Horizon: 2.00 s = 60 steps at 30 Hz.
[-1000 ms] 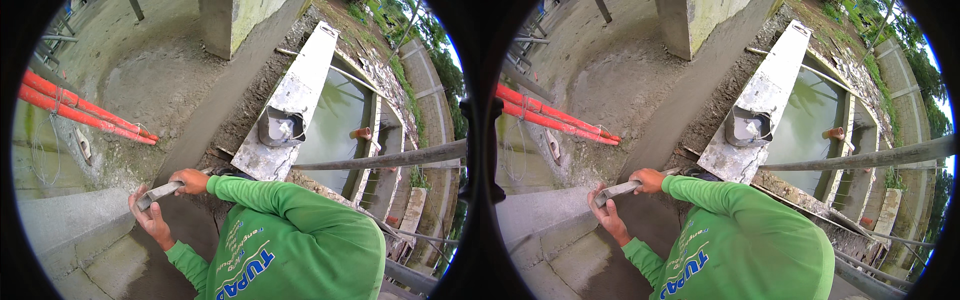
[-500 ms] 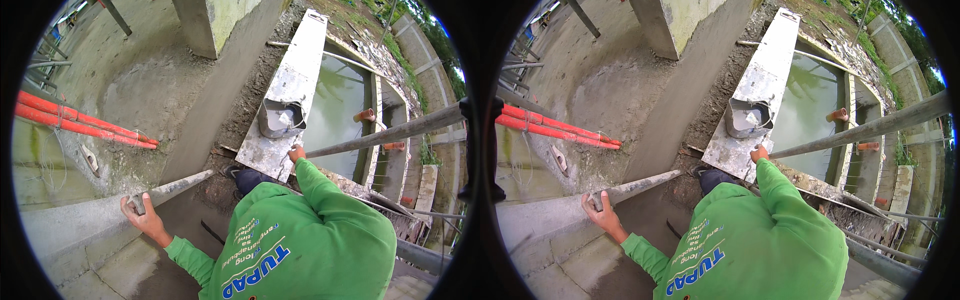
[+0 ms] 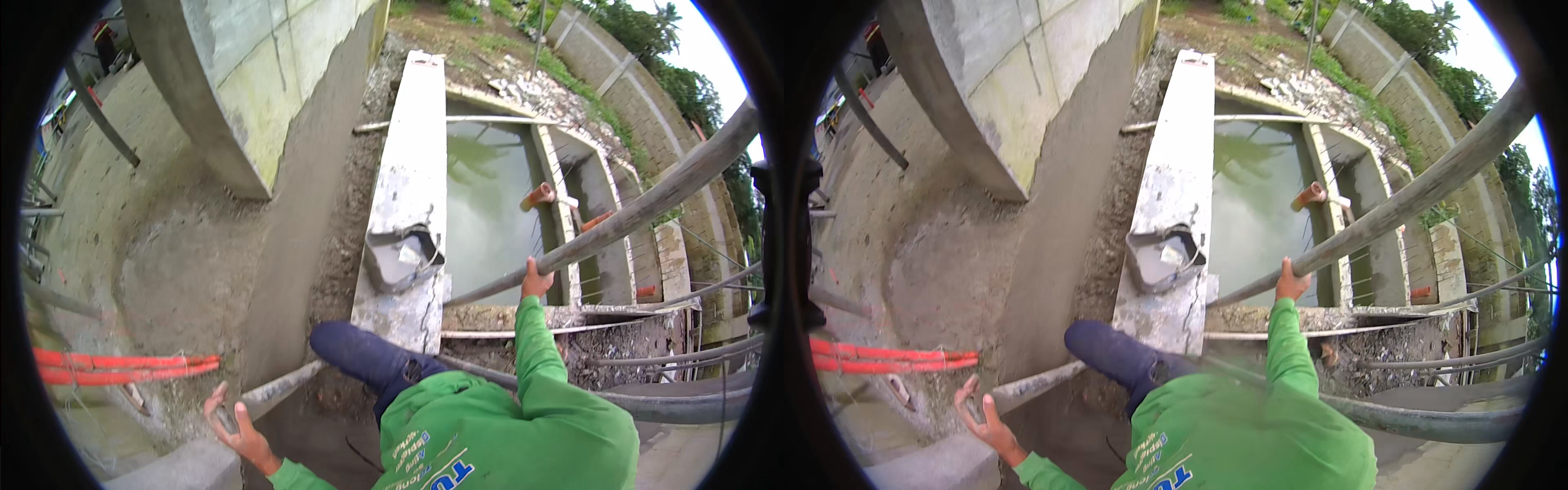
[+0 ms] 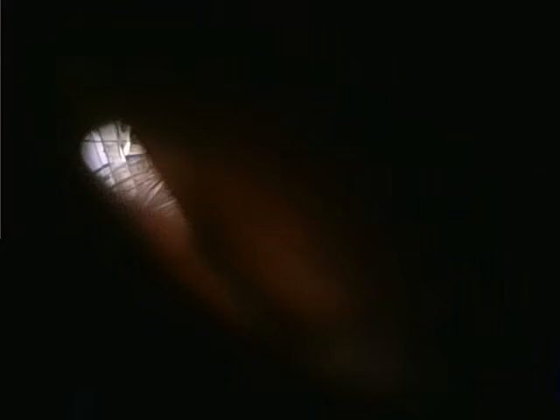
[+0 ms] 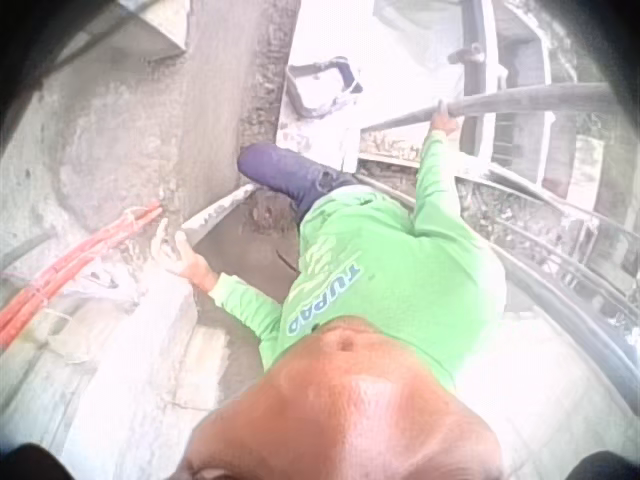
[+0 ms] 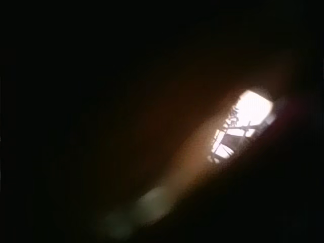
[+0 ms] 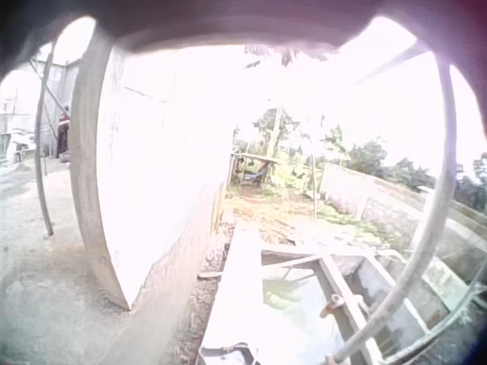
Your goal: The person uses a long metal straightedge to smooth wet plaster on a vertical wall, repeatedly drawing the tool across the surface to level and finish the plaster. The person occasionally pauses to wipe excess material from the tool and reposition it.
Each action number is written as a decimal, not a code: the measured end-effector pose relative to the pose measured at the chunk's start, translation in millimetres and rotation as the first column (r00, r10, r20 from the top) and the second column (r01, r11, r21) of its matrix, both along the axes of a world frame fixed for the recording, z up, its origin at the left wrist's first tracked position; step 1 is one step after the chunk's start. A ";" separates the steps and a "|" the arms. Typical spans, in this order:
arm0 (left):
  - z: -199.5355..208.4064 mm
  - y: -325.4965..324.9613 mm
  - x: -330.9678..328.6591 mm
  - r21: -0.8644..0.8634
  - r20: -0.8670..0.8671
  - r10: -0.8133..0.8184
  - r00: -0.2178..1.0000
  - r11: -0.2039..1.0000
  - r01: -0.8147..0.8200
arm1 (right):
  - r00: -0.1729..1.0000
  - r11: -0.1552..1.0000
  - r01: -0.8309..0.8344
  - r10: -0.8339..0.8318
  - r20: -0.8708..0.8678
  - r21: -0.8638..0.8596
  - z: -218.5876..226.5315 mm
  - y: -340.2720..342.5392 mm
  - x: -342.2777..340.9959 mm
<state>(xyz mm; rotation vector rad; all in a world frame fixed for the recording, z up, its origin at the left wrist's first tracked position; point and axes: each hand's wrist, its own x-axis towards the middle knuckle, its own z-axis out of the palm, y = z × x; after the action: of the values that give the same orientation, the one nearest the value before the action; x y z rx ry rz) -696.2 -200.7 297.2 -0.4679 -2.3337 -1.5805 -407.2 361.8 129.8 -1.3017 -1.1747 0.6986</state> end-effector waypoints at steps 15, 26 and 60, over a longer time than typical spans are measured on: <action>-12.0 156.6 -101.0 -0.058 0.322 -0.188 0.928 0.974 0.218 | 0.999 0.976 -0.039 0.045 0.027 -0.215 5.3 -14.5 18.4; 149.5 390.9 -183.0 -0.077 0.213 -0.266 0.940 0.955 0.287 | 0.969 0.913 -0.010 0.109 0.221 -0.408 35.2 -26.1 0.8; 94.4 1070.8 -521.7 0.315 0.130 -0.599 0.790 0.780 0.540 | -0.211 -0.444 0.792 -0.843 0.494 -0.419 225.7 113.0 -118.1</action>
<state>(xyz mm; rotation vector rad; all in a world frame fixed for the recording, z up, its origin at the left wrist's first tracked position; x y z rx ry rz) -1217.9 870.1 391.5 -1.0692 -2.1944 -2.2916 -525.3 474.8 355.5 -2.2484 0.7532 -0.2687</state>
